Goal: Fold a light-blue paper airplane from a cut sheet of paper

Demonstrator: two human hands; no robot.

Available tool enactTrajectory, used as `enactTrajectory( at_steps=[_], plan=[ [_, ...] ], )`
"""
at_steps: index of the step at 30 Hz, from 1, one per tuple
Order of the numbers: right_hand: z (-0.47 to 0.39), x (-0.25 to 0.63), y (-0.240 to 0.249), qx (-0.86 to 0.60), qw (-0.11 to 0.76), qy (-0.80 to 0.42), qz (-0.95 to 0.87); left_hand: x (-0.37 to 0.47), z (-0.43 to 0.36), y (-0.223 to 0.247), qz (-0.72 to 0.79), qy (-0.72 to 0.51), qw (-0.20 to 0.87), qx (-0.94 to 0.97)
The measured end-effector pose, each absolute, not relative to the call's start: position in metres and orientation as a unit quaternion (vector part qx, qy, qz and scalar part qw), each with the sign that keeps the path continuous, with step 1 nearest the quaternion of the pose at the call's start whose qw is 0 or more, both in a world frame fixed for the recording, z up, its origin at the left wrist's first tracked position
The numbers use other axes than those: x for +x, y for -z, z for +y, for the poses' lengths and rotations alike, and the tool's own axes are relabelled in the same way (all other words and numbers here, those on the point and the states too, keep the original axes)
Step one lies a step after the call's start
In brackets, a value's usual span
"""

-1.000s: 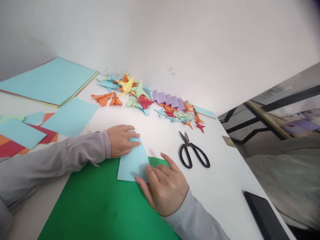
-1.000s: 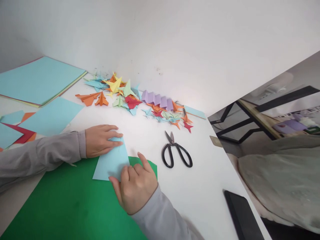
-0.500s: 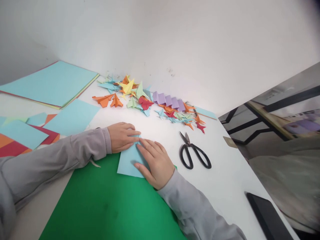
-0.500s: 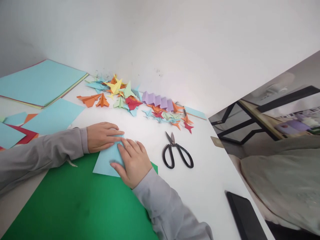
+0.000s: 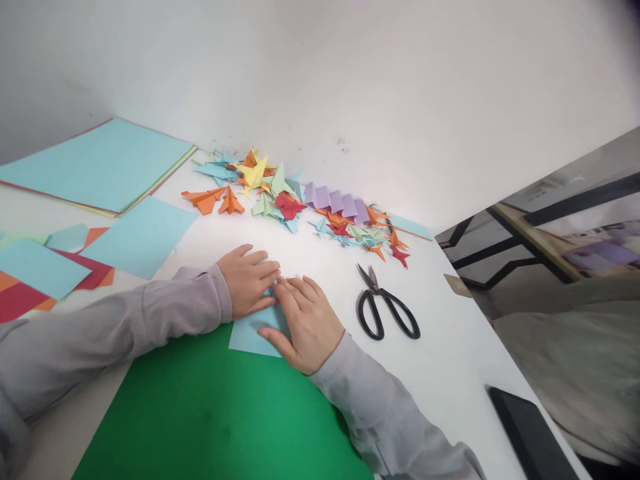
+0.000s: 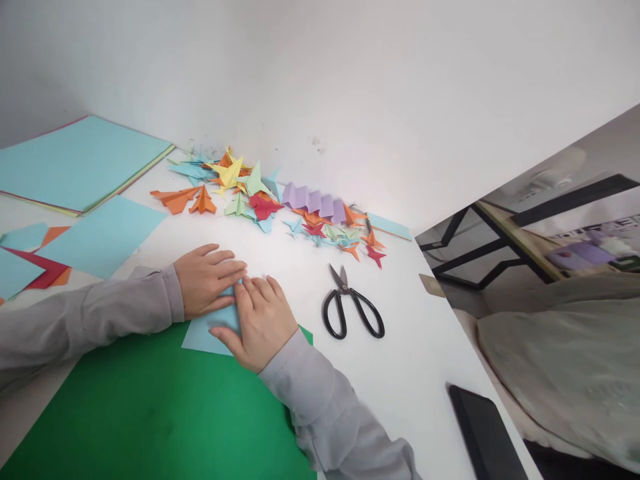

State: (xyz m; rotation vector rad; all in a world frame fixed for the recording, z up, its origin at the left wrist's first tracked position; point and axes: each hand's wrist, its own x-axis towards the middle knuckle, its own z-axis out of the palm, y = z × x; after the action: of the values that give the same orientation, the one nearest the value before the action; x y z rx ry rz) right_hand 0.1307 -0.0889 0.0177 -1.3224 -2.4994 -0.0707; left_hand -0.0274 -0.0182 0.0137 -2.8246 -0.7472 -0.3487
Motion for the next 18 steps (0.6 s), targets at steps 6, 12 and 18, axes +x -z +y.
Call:
enactTrajectory(
  at_steps=[6,12,18],
  plan=[
    [-0.0903,0.131,-0.0159,-0.461,0.158,0.025,-0.873,-0.028,-0.0194,-0.0108,-0.255,0.141,0.11,-0.95],
    [-0.0911,0.1305,-0.0162,-0.466,0.142,0.026,-0.873,-0.0308,-0.0201,-0.0085,-0.285,0.162,0.119,-0.937],
    [-0.0921,0.1303,-0.0154,-0.472,0.132,0.03,-0.871,-0.0317,-0.0182,-0.0063,-0.267,0.154,0.103,-0.946]
  ],
)
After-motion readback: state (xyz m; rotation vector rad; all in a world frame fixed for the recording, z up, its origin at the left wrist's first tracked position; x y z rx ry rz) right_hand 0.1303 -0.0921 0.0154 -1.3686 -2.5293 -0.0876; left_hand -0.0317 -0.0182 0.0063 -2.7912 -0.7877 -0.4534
